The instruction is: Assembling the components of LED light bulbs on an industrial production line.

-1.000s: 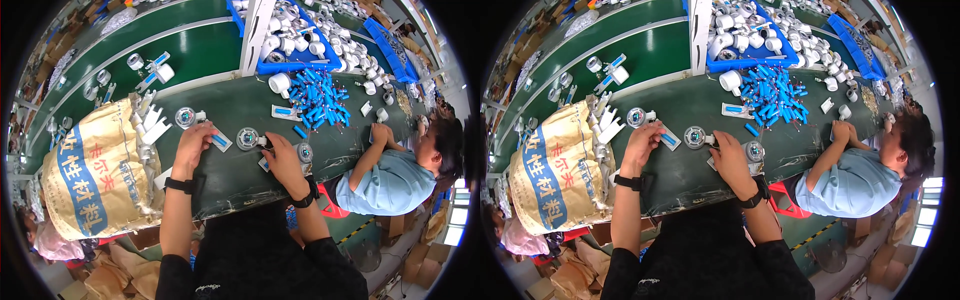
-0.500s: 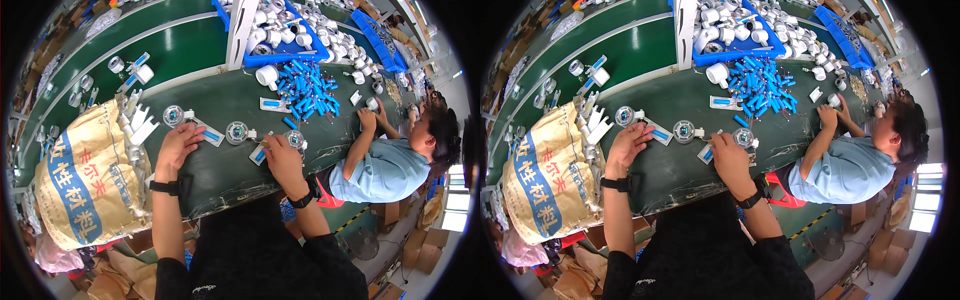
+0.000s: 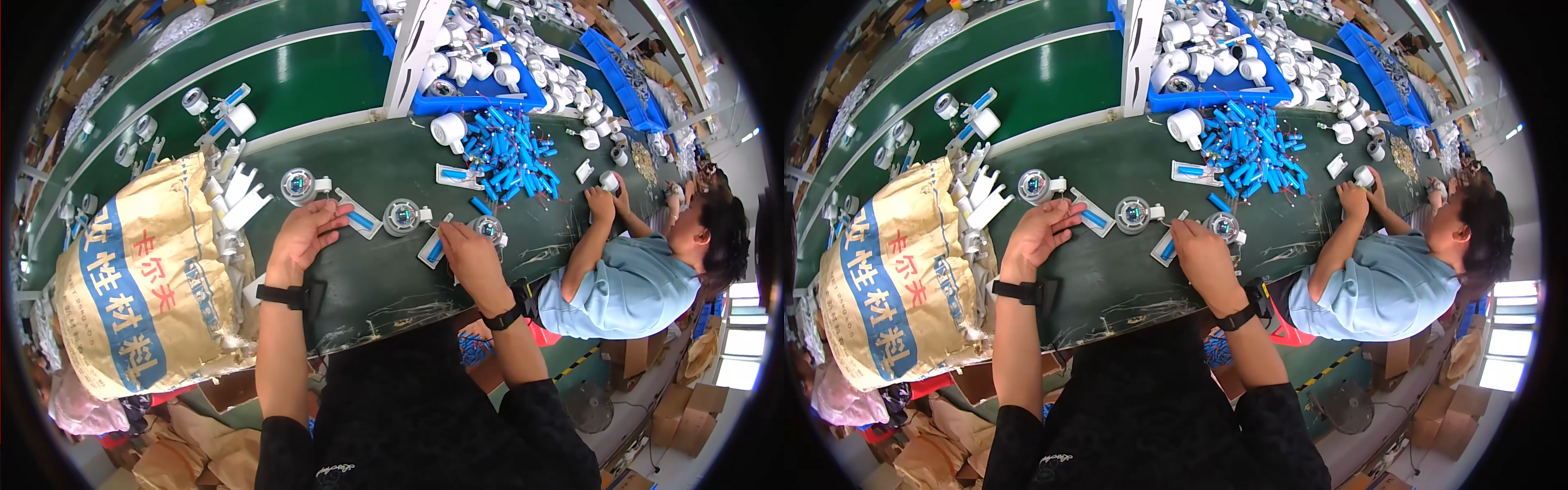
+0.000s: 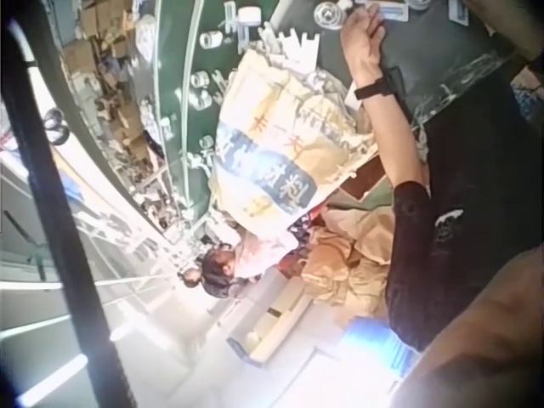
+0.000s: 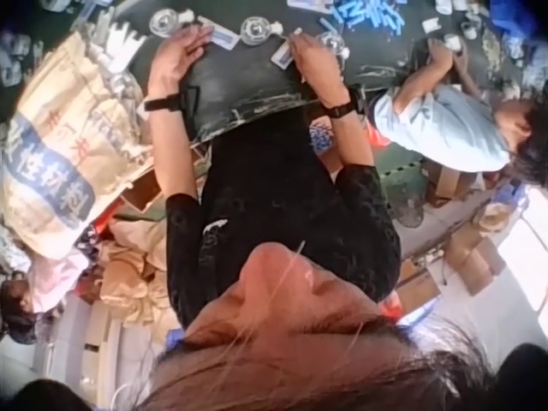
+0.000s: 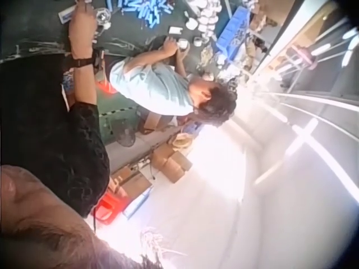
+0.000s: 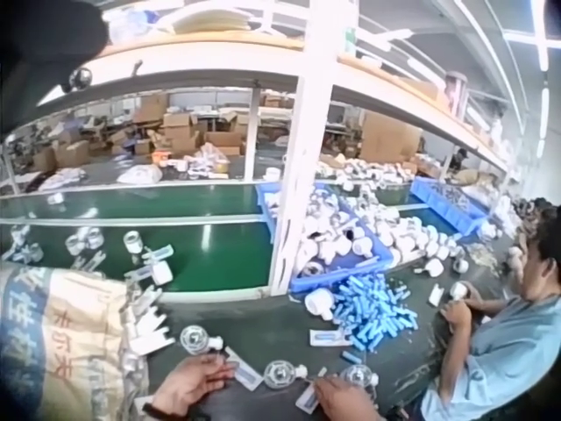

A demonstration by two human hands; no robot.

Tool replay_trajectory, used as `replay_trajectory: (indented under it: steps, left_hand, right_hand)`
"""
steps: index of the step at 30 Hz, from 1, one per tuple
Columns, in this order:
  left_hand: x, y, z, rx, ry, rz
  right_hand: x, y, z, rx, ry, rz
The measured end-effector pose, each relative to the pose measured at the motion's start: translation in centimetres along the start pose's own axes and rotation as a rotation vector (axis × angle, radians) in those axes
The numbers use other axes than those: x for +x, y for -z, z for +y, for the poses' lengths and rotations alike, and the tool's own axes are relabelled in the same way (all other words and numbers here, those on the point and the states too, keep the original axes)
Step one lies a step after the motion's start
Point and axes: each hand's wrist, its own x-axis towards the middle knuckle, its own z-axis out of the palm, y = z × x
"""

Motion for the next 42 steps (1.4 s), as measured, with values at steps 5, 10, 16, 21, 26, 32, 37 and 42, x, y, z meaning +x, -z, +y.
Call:
replay_trajectory:
  steps: [5,10,16,21,26,32,37,42]
  left_hand:
    - [0.25,0.06,-0.13,0.017,-0.005,0.012]
    - [0.16,-0.13,-0.02,0.034,-0.005,0.021]
    - [0.0,-0.18,-0.01,0.047,-0.014,0.027]
    - [0.2,-0.24,-0.13,0.036,-0.022,0.034]
    - [-0.01,-0.35,-0.08,0.042,-0.023,0.056]
    - [0.09,-0.34,-0.16,0.046,-0.032,0.046]
    - [0.11,-0.37,-0.15,0.046,-0.029,0.056]
    - [0.14,-0.22,-0.23,0.04,-0.034,0.056]
  right_hand:
    - [0.06,0.16,-0.02,-0.009,-0.005,-0.032]
    - [-0.07,0.05,0.06,-0.02,-0.003,-0.038]
    - [-0.04,0.23,-0.08,0.031,0.022,-0.025]
    - [-0.12,0.24,0.05,0.06,0.024,-0.007]
    - [-0.19,0.23,-0.19,0.048,0.017,-0.007]
    - [-0.31,0.31,-0.15,0.013,0.013,-0.018]
    - [-0.39,0.17,-0.04,0.01,0.017,-0.012]
    - [-0.41,0.07,0.06,0.01,0.016,-0.016]
